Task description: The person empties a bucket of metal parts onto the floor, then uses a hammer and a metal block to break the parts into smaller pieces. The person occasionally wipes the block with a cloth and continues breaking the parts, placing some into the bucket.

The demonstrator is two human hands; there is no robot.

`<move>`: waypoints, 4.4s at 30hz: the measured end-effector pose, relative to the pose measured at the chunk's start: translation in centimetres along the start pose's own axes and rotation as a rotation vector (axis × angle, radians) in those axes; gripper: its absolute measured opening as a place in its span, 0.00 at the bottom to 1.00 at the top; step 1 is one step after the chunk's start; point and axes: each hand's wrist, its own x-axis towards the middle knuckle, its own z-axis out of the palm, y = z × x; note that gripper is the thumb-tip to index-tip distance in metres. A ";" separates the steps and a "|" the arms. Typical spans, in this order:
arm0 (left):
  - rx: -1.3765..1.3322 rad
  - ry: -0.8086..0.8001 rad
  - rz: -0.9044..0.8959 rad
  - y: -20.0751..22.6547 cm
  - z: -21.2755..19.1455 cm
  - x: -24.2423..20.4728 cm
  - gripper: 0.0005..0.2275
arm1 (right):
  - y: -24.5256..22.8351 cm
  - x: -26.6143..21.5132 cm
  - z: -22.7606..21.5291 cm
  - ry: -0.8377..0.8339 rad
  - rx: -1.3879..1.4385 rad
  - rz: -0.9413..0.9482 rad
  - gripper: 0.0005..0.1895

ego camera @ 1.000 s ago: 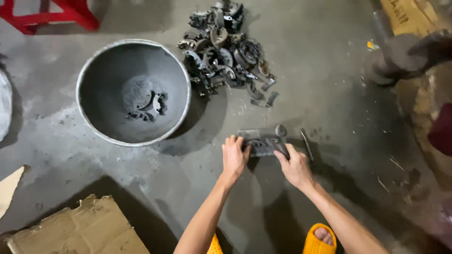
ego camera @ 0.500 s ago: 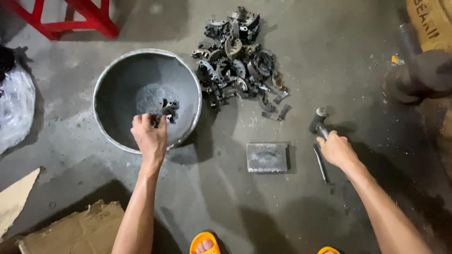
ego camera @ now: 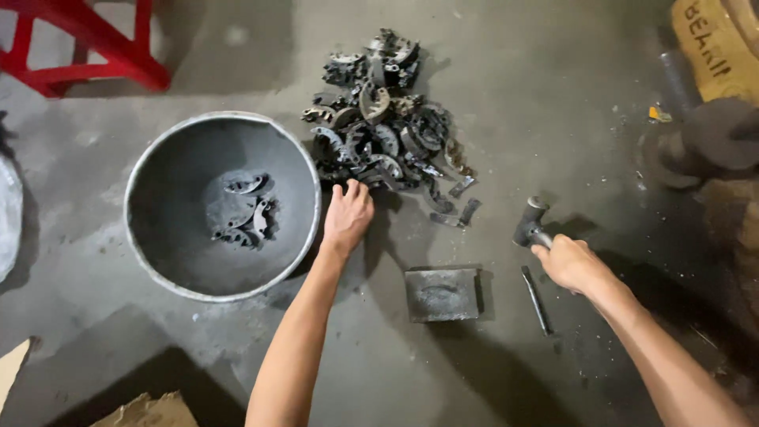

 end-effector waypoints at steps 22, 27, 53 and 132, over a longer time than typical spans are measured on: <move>-1.875 0.014 -1.003 9.5 -12.0 -9.5 0.09 | -0.2 -12.5 8.8 0.193 0.501 -0.301 0.22; -1.504 -0.337 -0.817 13.5 -8.0 -10.5 0.12 | -2.9 -13.7 10.7 0.026 0.478 -0.330 0.28; -0.775 -0.018 -0.287 18.7 -12.0 -11.4 0.11 | -1.3 -10.1 17.6 0.844 0.573 -0.756 0.12; -0.795 -0.292 -0.436 15.1 -14.2 -8.5 0.15 | 2.5 -8.2 7.6 0.342 0.441 -0.172 0.27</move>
